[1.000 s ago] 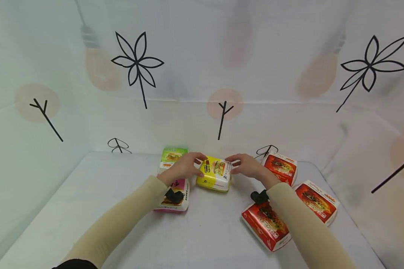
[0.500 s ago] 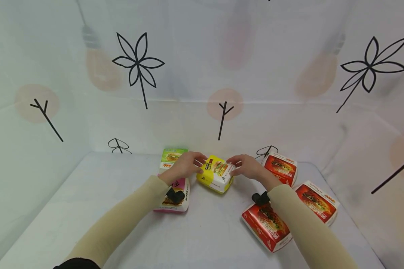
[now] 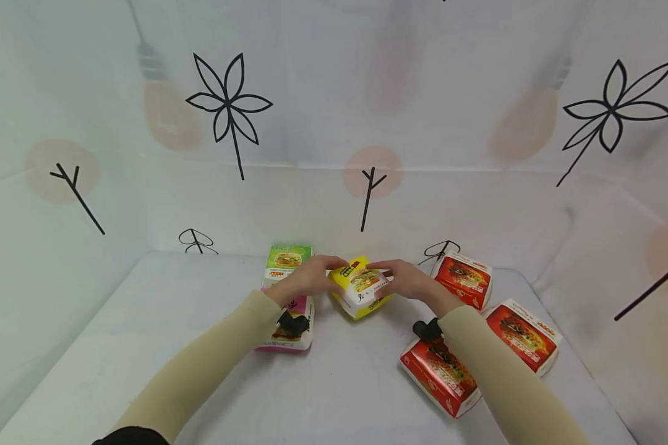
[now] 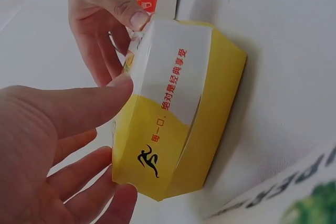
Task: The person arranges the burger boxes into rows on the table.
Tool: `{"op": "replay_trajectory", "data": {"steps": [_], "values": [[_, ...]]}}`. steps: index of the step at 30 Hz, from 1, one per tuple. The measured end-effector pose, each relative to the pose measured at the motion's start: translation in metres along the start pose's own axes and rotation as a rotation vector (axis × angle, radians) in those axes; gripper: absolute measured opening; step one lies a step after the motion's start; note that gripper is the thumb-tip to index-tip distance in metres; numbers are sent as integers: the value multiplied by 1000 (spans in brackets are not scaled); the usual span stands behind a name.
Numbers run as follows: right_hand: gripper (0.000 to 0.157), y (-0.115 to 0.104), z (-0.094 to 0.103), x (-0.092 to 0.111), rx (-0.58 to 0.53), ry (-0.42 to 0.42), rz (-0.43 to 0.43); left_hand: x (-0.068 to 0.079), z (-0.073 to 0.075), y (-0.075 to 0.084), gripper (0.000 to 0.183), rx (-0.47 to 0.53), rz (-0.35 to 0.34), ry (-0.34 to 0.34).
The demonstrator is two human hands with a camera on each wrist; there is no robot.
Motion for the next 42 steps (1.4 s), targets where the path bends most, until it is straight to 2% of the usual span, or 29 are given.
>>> {"op": "replay_trajectory", "data": {"steps": [14,20,29,42], "values": [[68,-2,-5,3,31,20,-35,1,-7,2,69,21,37,-26],[67,-6,-5,4,60,40,-51,3,-6,5,69,46,27,-14],[66,-7,-8,4,72,55,-62,-1,-9,4,70,-9,-12,-9],[69,-8,-10,3,54,86,-125,2,-4,5,70,-88,-10,81]]}}
Point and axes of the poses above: each hand's wrist, its own x-axis away from the middle knuckle, its own z-axis out of the back of the hand, y = z × x, the point moved 4 cm from there along -x, towards the middle knuckle, and after that the axes turned 8 degrees about y, right-handed, at the moved point
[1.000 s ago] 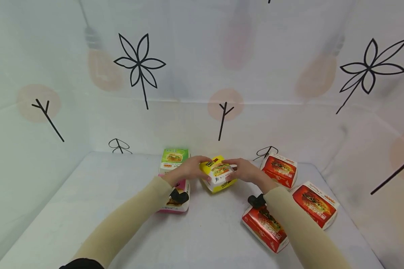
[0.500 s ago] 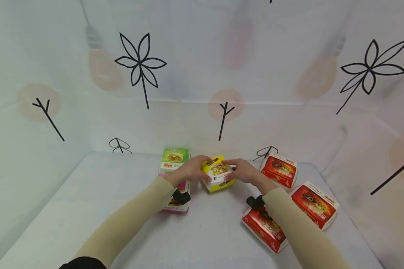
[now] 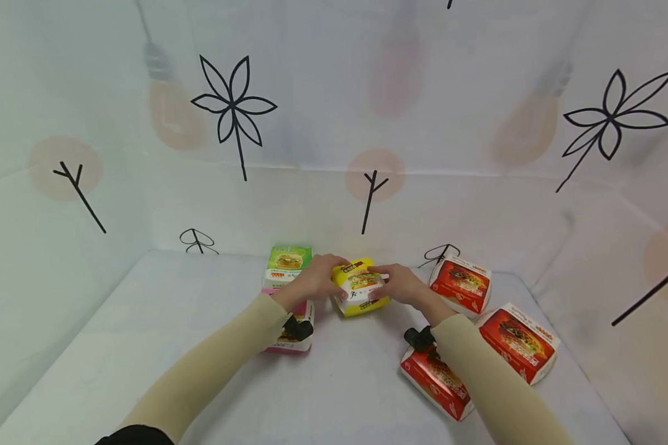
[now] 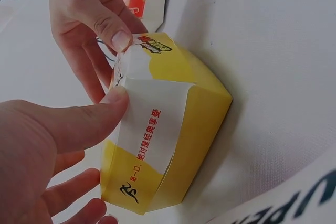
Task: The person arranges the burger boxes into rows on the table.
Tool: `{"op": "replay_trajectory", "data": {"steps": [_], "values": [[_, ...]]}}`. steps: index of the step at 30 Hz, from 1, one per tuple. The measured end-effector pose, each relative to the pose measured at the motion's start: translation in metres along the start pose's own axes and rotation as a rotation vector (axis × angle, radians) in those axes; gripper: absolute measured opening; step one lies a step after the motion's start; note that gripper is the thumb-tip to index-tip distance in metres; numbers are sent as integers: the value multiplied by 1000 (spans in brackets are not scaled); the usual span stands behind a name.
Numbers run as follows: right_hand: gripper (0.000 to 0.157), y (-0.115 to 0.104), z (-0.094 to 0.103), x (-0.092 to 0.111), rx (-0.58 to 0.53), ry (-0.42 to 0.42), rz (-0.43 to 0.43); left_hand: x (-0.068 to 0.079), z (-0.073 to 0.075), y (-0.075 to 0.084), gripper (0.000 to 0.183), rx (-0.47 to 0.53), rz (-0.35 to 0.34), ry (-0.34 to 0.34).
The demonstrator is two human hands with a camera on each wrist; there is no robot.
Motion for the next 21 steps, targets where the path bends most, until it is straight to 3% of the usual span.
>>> {"op": "replay_trajectory", "data": {"steps": [5,16,21], "values": [[69,-1,-2,-2,-2,13,-2,0,1,-1,69,-43,-17,15],[72,-4,-5,0,-24,29,-34,3,5,0,76,-50,-21,-43],[73,-4,-5,0,-36,26,-22,2,7,-1,75,-70,-4,-38]]}}
Point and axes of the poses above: each hand's wrist, its own x-axis away from the middle knuckle, its own z-axis out of the back of the hand, y = z × x, the point moved 4 cm from there along -x, towards the middle knuckle, and after that the axes turned 8 degrees about y, right-handed, at the moved point
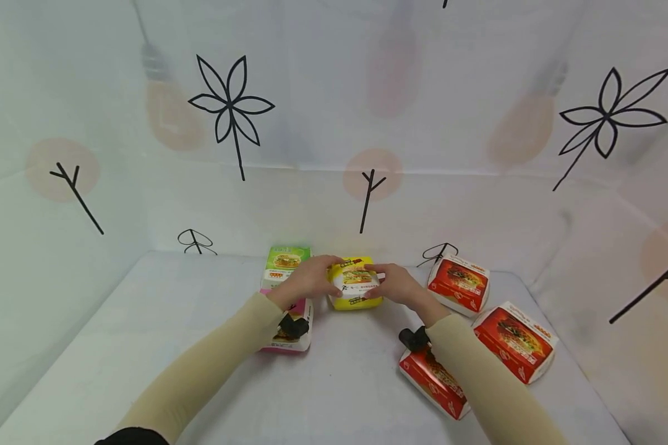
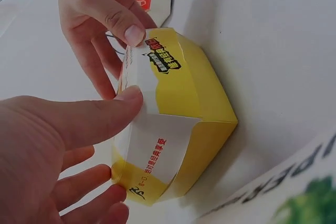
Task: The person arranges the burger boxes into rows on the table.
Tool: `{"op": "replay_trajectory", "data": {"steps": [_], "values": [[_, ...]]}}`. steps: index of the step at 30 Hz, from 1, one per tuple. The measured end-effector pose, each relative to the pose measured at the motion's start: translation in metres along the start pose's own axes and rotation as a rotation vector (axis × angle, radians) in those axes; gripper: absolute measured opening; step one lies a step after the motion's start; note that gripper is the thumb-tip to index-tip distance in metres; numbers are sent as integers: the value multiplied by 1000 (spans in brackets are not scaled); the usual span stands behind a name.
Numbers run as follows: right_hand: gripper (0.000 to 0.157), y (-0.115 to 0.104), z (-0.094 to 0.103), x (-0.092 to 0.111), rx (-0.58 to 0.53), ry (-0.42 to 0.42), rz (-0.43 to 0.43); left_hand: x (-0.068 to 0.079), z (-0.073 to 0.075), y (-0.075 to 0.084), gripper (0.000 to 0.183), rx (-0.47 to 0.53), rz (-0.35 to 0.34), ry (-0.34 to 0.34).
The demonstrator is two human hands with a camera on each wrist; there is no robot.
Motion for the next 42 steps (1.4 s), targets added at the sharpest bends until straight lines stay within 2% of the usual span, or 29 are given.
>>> {"op": "replay_trajectory", "data": {"steps": [11,18,25,37,42], "values": [[72,1,-6,-7,13,28,-24,-3,1,-3,65,-23,-22,19],[73,0,-7,-12,-1,46,-29,-5,1,-7,61,0,-16,9],[72,1,-6,-12,-7,40,-28,-5,0,-4,51,-51,-45,-4],[66,0,12,-1,-69,-5,39,-5,0,-4,52,-54,-35,-6],[65,2,26,12,-84,-7,52,-6,1,-6,51,-50,-24,-11]]}}
Point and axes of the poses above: each hand's wrist, its own x-axis away from the middle knuckle, its own z-axis out of the back of the hand, y = z × x, the point moved 4 cm from there along -x, towards the middle knuckle, and after that the axes turned 8 degrees about y, right-handed, at the moved point
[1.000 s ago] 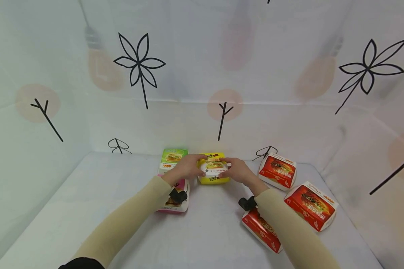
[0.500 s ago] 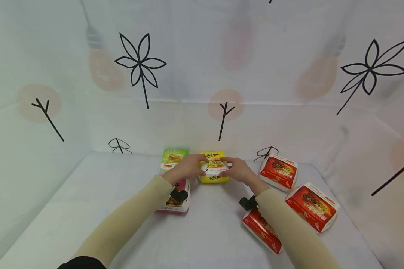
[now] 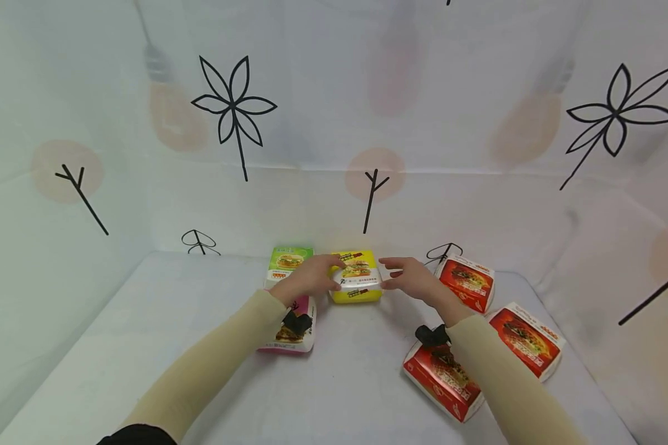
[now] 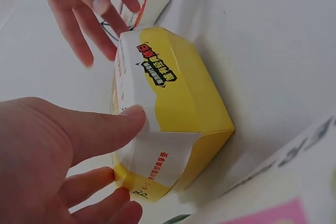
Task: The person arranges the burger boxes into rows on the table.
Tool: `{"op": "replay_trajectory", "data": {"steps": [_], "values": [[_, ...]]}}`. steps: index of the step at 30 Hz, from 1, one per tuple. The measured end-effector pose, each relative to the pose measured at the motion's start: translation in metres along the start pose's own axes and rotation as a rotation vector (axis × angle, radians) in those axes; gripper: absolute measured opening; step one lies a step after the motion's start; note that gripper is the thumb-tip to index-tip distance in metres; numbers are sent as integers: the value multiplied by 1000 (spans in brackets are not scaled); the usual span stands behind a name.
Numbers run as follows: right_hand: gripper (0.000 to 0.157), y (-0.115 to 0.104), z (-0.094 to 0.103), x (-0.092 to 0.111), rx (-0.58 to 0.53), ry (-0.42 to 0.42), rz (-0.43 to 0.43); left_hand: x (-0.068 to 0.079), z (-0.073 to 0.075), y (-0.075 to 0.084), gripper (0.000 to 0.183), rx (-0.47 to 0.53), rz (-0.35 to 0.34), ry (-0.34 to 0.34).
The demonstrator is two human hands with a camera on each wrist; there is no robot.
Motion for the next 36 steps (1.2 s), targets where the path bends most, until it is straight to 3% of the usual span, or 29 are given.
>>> {"op": "replay_trajectory", "data": {"steps": [8,15,25,33,36], "values": [[64,17,31,32,2,13,54,-3,-1,-1,51,-23,6,-4],[59,28,47,65,70,75,96,-5,-1,-2,51,-39,23,-1],[64,61,47,123,87,88,3,-7,-3,-1,50,-37,32,-19],[63,73,46,154,207,190,15,-6,-2,0,50,-48,37,-21],[65,79,45,163,210,190,-13,-6,-2,0,50,-46,21,-18]]}}
Point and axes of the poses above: each hand's wrist, its own x-axis away from the middle knuckle, its own z-axis out of the back of the hand, y = z × x, the point moved 4 cm from there along -x, towards the middle knuckle, and after that the axes turned 8 degrees about y, right-handed, at the moved point
